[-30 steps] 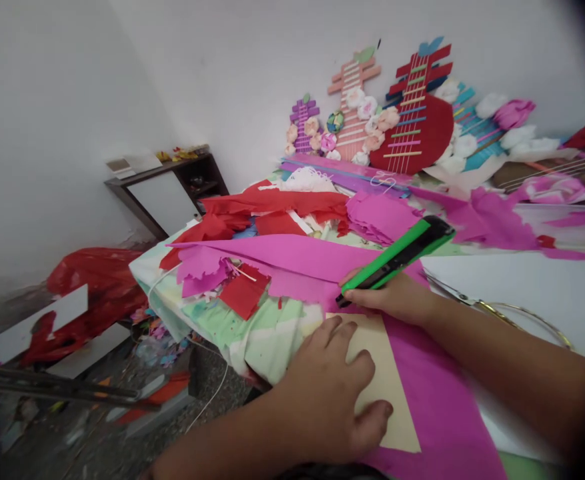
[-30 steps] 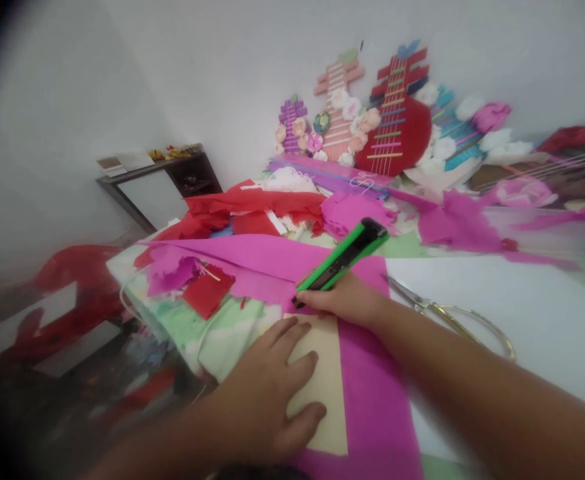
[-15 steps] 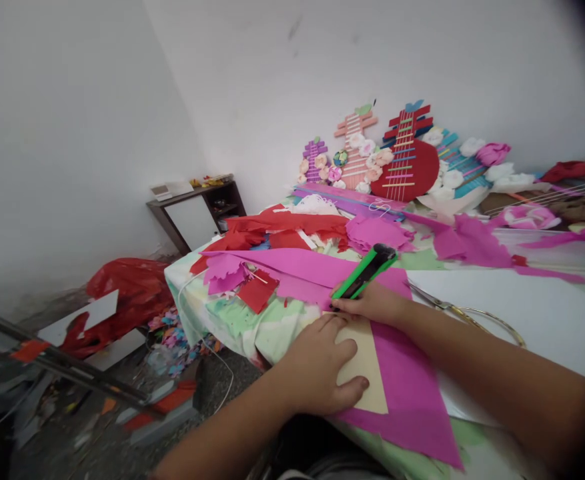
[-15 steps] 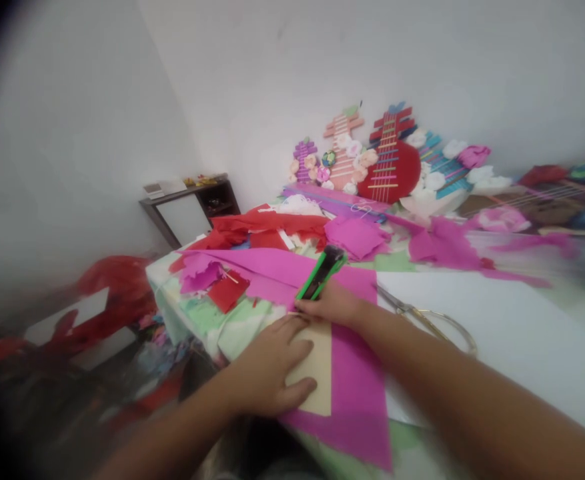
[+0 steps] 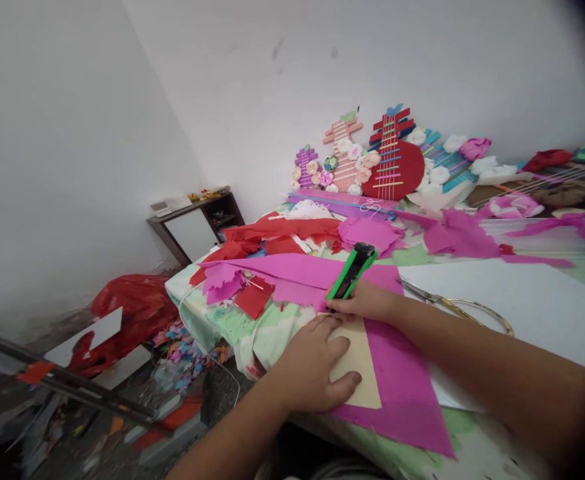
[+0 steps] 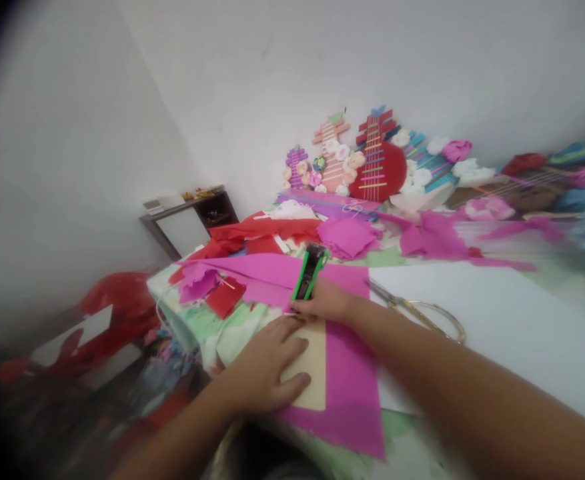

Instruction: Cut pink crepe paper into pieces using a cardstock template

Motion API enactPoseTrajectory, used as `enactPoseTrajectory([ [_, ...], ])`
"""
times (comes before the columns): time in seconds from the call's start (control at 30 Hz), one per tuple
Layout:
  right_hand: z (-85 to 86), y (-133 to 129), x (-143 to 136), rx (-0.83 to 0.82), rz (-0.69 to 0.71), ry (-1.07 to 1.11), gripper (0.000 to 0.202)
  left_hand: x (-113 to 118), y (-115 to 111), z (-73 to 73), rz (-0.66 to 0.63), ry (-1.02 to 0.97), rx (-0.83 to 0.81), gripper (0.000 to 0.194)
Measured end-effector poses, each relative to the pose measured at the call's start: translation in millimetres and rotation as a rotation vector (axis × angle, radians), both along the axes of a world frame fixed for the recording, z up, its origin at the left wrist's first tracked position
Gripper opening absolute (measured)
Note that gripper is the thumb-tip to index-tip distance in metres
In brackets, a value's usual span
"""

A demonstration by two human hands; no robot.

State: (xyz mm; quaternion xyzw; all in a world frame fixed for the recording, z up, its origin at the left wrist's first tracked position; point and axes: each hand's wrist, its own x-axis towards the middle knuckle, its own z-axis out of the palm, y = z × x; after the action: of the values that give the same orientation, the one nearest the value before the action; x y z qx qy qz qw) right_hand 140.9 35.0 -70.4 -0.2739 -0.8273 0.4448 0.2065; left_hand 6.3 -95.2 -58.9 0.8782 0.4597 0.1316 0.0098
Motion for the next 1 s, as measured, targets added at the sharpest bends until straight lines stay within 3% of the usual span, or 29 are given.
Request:
enactPoseTrajectory([
  [0.1, 2.3, -0.1, 0.6, -0.007, 0.014, -0.002, 0.022, 0.0, 0.2, -0.8, 0.008, -0.007, -0.016, 0.033],
  [0.27, 9.6, -1.4, 2.8, -0.025, -0.083, -0.005, 0.022, -0.8, 0.5, -2.5, 0.030, -0.002, -0.043, 0.041],
  [0.73, 9.3, -0.2, 4.2, 0.006, -0.050, 0.005, 0.020, -0.9, 1.0, -3.1, 0.053, -0.007, -0.072, 0.046],
  [1.0, 5.2, 4.0, 3.7, 0.034, -0.027, -0.105, 0.020, -2.5, 0.7, -4.8, 0.049, -0.016, -0.086, 0.047],
])
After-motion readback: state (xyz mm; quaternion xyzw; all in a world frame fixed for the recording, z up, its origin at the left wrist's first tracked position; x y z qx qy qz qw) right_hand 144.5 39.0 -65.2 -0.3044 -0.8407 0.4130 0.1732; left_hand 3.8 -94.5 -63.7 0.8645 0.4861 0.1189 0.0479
